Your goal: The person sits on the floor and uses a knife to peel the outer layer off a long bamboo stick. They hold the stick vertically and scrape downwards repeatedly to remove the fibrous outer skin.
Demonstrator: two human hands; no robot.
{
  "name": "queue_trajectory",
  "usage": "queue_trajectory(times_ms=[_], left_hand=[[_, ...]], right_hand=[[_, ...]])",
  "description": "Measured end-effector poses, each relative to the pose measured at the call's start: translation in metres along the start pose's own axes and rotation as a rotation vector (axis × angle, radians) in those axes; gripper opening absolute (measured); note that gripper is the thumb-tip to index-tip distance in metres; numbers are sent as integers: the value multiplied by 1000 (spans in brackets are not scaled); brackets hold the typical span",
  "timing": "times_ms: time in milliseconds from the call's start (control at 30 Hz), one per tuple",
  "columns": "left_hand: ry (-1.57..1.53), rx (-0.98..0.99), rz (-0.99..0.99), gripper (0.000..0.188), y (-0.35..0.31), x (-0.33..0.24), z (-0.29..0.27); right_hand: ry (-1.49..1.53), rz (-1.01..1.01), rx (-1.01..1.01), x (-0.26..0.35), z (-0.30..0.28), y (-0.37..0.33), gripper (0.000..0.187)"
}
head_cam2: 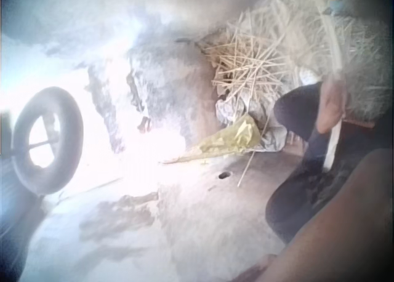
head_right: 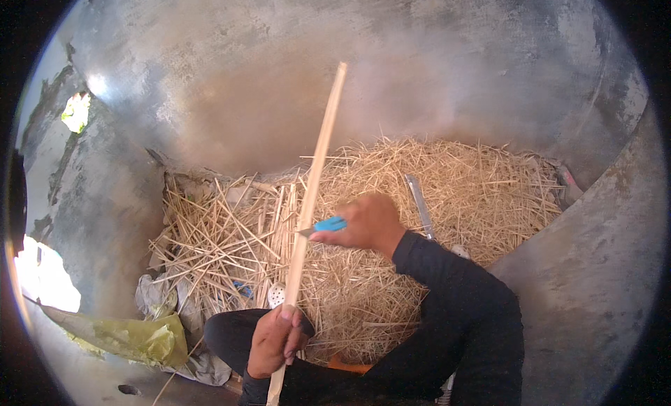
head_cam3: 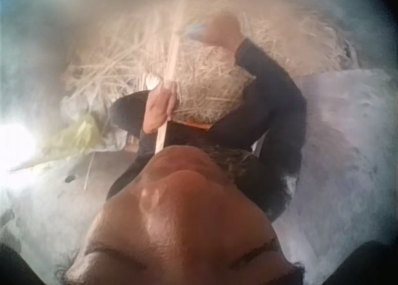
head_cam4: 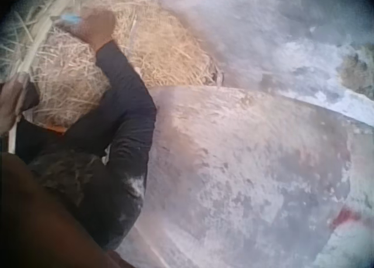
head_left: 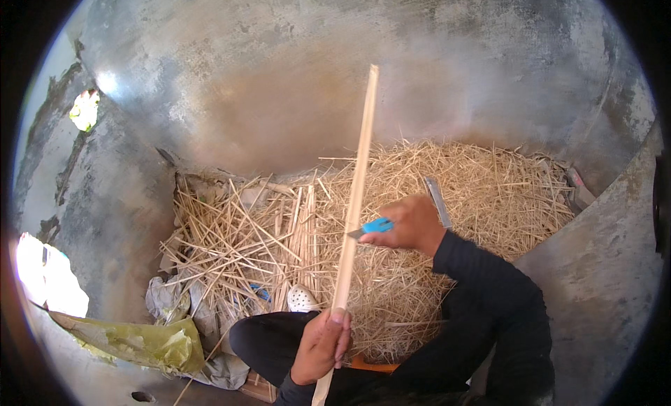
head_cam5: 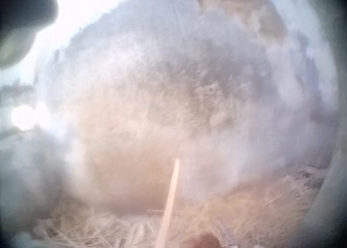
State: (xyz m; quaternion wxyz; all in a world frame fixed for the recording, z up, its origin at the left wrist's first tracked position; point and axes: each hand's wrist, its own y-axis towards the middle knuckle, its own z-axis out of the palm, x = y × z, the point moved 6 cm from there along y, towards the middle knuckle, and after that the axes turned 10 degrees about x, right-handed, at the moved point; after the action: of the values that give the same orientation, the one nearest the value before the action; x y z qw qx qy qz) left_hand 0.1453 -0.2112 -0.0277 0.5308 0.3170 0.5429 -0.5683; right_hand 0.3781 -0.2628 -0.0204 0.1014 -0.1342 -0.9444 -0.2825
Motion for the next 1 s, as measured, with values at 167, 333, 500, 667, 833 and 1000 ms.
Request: queue_trajectory(times_ms=[167,333,500,667,833,1000], left_hand=[[-82,35,23,31,-8,3,-8],[-57,30,35,29,-7,9,-7],[-39,27,21,30,-15,8,-8],[-84,156,-78,29,-43,24,14],[-260,48,-24,30,-16,15,-7],[-407,75,17,30,-12,9,-4]], right_hand=[[36,-55,33,26,16,-2,75],[-52,-133,-39,19,10,10,70],[-107,0,-80,-9,28,22,69],[-249,588,30,-146,9,20,70],[98,86,144,-15,29,1,70],[52,-250,39,46,-2,1,70]])
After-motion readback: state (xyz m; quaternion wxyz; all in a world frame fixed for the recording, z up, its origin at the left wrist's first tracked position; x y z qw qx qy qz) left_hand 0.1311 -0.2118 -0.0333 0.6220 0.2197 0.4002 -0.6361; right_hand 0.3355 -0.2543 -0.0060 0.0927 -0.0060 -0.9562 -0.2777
